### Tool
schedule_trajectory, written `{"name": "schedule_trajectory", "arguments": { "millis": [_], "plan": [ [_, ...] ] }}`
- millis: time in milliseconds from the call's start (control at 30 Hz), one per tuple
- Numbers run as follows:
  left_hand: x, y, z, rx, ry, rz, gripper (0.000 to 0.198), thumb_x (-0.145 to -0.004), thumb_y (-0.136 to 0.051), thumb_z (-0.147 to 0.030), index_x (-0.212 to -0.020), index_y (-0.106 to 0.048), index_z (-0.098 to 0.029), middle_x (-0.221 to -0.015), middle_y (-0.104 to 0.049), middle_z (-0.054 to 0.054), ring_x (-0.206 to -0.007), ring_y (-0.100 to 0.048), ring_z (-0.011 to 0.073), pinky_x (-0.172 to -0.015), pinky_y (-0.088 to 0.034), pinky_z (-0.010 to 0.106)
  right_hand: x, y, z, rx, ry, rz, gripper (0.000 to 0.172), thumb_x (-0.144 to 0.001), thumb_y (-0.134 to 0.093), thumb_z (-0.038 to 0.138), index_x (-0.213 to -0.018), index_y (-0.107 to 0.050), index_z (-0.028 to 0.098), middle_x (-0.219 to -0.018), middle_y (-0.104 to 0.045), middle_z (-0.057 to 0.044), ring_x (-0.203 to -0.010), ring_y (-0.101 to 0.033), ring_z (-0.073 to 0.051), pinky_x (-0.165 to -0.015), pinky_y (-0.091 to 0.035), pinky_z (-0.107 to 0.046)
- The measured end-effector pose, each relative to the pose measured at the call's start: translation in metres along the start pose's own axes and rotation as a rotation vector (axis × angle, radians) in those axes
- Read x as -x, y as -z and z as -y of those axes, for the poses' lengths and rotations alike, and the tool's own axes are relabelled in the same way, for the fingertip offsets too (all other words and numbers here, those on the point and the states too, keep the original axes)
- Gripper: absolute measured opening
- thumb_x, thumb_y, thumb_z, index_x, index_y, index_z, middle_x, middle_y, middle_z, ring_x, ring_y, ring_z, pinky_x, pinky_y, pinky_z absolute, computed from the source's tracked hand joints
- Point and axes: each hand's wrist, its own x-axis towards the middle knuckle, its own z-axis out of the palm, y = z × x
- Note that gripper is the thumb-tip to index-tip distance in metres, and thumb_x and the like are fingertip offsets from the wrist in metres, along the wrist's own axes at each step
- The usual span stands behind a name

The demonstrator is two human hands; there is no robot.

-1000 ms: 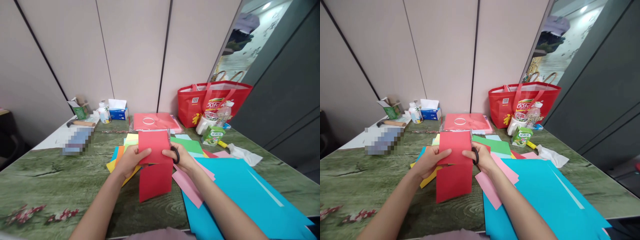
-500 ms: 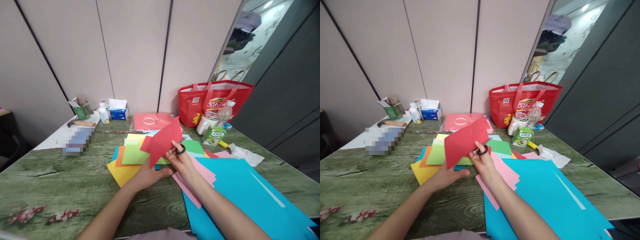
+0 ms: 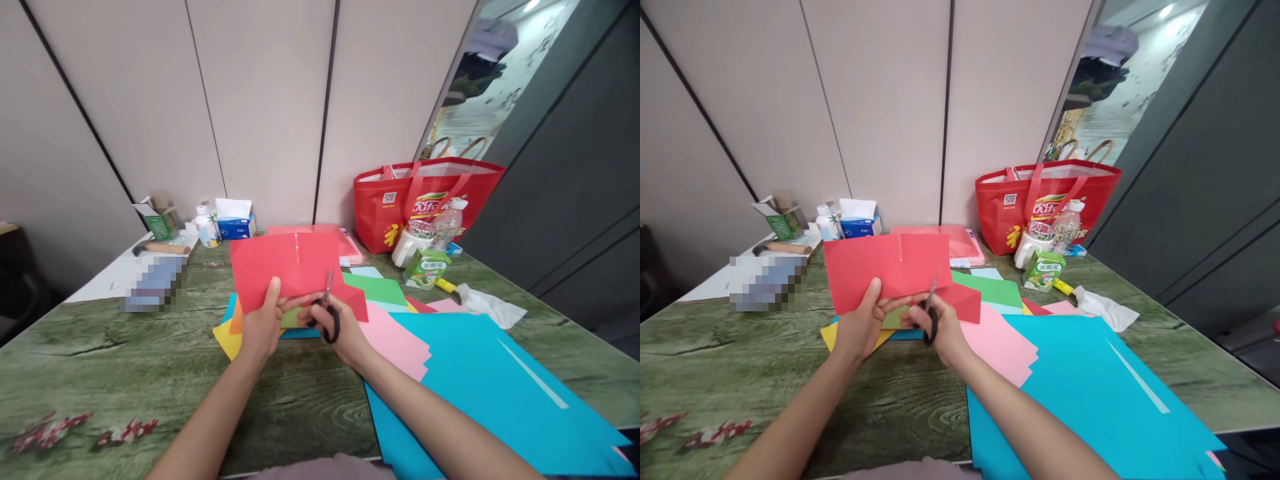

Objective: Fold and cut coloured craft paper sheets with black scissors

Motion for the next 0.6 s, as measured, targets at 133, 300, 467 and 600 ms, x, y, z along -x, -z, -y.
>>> {"name": "schedule_trajectory", "arguments": {
  "millis": [133,300,467,600],
  "plan": [
    [-0.003,0.003,-0.011,0.034,-0.022,-0.050,0.027,-0.075,-0.062,-0.034,-0.093,-0.059,-0.014,-0.081,-0.071,0.007,-0.067,-0.070,0.0227,-0.068,-0.057,0.040,0.011,-0.006,-0.002,0.137,-0.015,0.285,0.041,-0.065,-0.074,0.036,-0.095,-0.051,0.021,-0.074,-0.067,0.000,-0.069,-0.063,-0.015,-0.066,-0.046,-0.028],
    [-0.005,0.005,-0.012,0.045,-0.116,-0.055,0.027,-0.074,-0.063,-0.035,-0.094,-0.061,-0.017,-0.089,-0.071,0.005,-0.071,-0.069,0.0208,-0.076,-0.056,0.040,0.013,-0.008,-0.001,0.199,-0.064,0.331,0.039,-0.065,-0.074,0.039,-0.090,-0.051,0.020,-0.074,-0.066,-0.001,-0.066,-0.060,-0.014,-0.062,-0.043,-0.026],
    [-0.006,0.010,-0.001,-0.083,-0.097,-0.104,0.028,-0.074,-0.061,-0.043,-0.084,-0.065,-0.017,-0.078,-0.072,0.007,-0.071,-0.069,0.0225,-0.068,-0.056,0.036,0.012,-0.010,0.000,0.233,-0.083,0.330,0.041,-0.063,-0.074,0.044,-0.087,-0.052,0.019,-0.072,-0.064,0.000,-0.066,-0.059,-0.015,-0.063,-0.043,-0.027],
    [-0.002,0.012,0.002,-0.267,-0.046,-0.152,0.035,-0.070,-0.063,-0.049,-0.076,-0.068,-0.015,-0.067,-0.071,0.009,-0.069,-0.068,0.0243,-0.066,-0.055,0.035,0.013,-0.014,0.004,0.231,-0.049,0.302,0.041,-0.064,-0.072,0.047,-0.087,-0.051,0.020,-0.068,-0.060,0.001,-0.063,-0.054,-0.014,-0.061,-0.040,-0.026]
  ]
}}
